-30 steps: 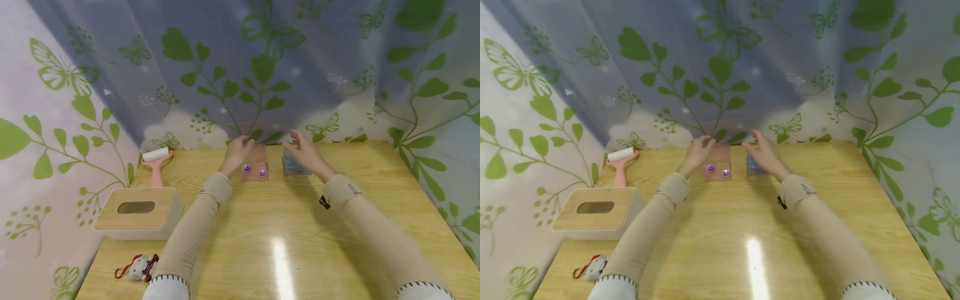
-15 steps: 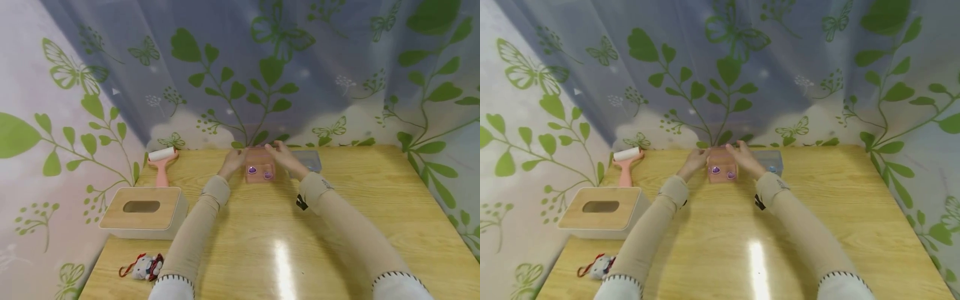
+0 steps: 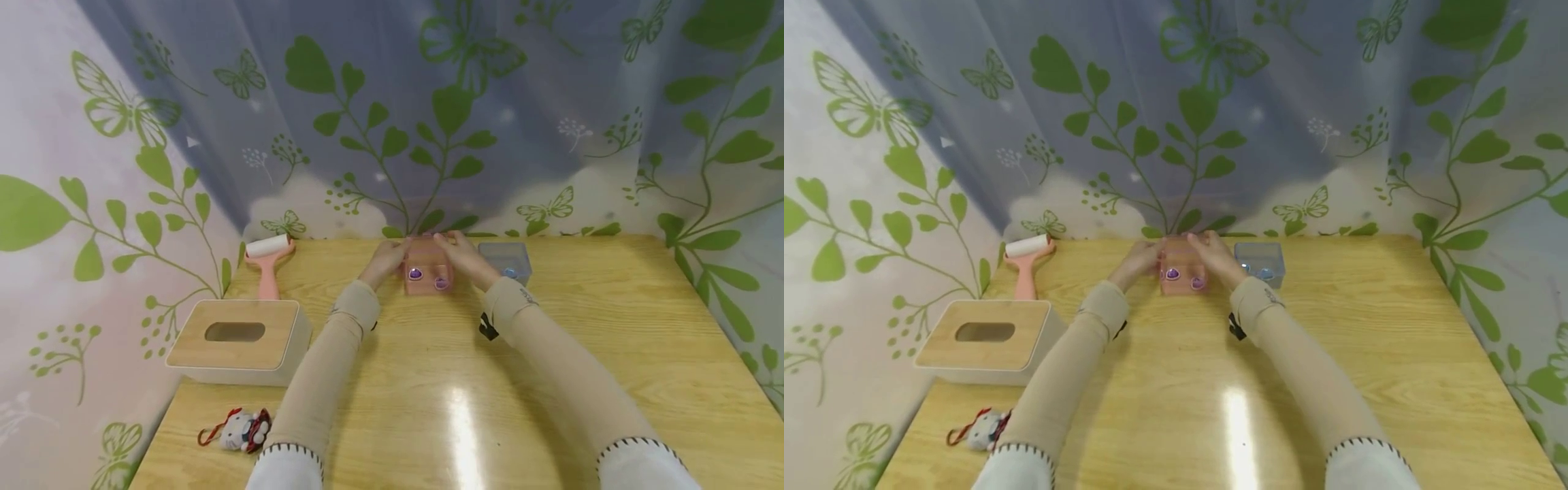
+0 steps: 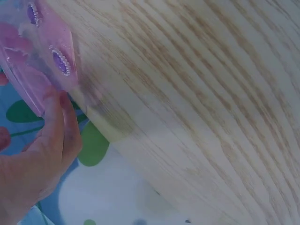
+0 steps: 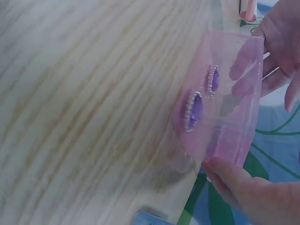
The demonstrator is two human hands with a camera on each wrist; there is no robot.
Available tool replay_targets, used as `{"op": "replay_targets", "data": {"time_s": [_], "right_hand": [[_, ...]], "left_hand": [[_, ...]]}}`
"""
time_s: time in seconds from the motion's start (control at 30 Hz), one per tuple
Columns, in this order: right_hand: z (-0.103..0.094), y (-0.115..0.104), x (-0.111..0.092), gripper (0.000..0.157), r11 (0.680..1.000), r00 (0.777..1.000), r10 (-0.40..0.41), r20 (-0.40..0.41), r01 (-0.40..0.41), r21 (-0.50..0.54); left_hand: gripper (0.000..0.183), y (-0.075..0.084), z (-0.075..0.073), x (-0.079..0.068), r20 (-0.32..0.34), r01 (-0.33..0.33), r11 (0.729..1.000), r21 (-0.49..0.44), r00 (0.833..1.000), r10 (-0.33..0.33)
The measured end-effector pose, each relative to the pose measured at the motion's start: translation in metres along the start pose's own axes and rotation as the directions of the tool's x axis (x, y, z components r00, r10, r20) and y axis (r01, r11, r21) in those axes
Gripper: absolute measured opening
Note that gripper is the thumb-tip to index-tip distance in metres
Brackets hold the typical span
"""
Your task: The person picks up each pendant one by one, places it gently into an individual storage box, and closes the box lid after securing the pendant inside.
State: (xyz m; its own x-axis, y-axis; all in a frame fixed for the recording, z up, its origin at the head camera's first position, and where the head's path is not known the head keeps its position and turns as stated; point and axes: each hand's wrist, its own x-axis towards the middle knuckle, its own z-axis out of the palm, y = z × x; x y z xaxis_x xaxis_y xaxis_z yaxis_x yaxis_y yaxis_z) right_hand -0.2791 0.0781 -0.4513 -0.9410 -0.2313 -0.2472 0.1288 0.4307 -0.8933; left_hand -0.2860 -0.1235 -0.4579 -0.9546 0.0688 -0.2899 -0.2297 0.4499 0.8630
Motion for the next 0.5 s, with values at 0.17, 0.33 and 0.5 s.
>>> {"op": "replay_targets", "data": {"time_s": [0.17, 0.33, 0.5], "right_hand": [[0.004, 0.001, 0.001, 0.076, 0.999, 0.999, -0.018, -0.026, 0.019, 0.025], [0.009, 0.001, 0.002, 0.072, 0.996, 0.995, -0.025, -0.099, 0.034, 0.086], [0.012, 0.001, 0.004, 0.068, 0.992, 0.988, -0.017, -0.152, 0.035, 0.119]], "left_hand": [[0.063, 0.000, -0.001, -0.001, 0.028, 0.022, 0.996, -0.091, 0.999, -0.019], [0.064, 0.001, -0.001, -0.002, 0.044, 0.009, 0.982, -0.187, 0.999, -0.001], [0.064, 0.004, 0.000, -0.004, 0.034, 0.006, 0.969, -0.246, 0.999, 0.003]]}}
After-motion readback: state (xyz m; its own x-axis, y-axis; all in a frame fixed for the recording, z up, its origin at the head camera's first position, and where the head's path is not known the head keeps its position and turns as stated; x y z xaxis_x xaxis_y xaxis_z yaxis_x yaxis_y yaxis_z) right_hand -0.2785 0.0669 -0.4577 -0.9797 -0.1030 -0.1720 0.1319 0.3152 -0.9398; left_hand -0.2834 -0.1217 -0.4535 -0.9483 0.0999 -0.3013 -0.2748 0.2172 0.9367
